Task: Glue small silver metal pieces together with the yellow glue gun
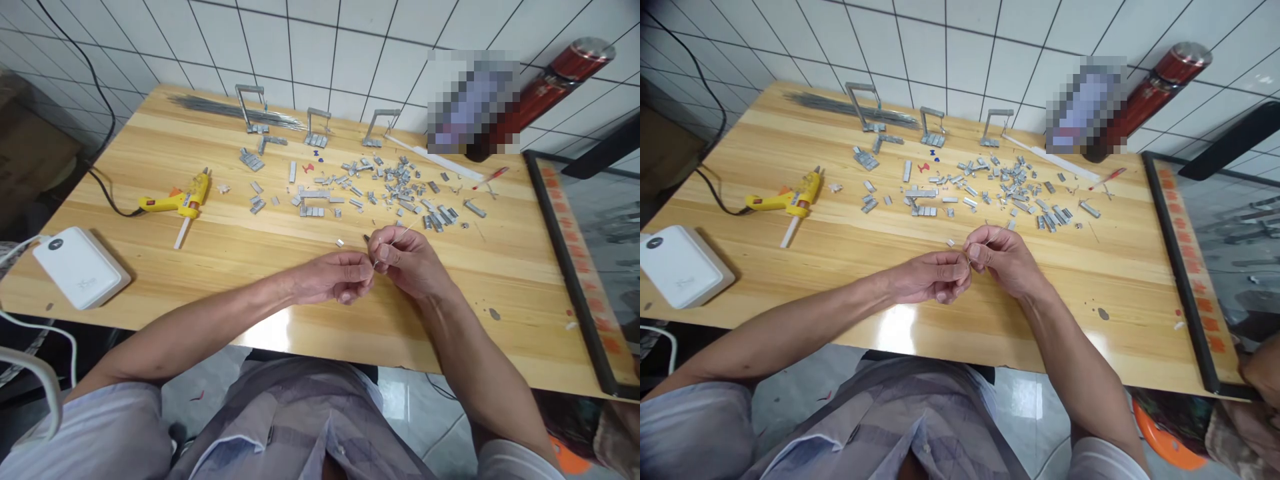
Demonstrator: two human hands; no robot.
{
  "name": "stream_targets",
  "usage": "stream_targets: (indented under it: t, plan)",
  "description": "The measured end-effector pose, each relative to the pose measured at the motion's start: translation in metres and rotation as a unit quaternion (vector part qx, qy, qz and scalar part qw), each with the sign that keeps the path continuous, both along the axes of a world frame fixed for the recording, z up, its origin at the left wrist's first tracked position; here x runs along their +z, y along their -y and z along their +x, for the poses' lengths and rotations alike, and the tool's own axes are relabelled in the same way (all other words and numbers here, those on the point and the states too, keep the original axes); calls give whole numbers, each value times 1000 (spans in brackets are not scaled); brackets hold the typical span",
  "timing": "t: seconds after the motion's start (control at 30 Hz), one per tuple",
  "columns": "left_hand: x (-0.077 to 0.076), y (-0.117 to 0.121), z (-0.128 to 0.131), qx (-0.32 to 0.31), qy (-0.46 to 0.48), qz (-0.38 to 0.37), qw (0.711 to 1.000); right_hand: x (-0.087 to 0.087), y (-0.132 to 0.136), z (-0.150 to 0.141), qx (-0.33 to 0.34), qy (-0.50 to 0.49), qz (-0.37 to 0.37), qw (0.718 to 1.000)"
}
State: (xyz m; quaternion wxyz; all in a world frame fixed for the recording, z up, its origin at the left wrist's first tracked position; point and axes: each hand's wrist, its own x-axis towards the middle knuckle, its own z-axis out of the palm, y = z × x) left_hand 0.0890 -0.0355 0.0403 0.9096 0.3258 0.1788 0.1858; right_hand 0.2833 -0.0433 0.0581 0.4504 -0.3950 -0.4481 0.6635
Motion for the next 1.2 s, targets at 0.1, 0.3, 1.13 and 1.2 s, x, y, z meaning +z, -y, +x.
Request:
stream_targets:
  t: [0.1, 0.3, 1.13, 1.2]
  plan:
    - [-1, 0, 0, 16, -5, 22, 1000, 1, 0, 1, -20, 12, 5, 1000]
    - [-6, -6, -1, 92, -12, 80, 992, -7, -3, 0, -48, 43, 23, 998]
    - [-7, -5, -3, 227, -181, 313, 905, -10, 4, -10, -145, 216, 151, 954]
    - [-9, -5, -4, 222, -181, 307, 908, -10, 4, -11, -145, 216, 148, 954]
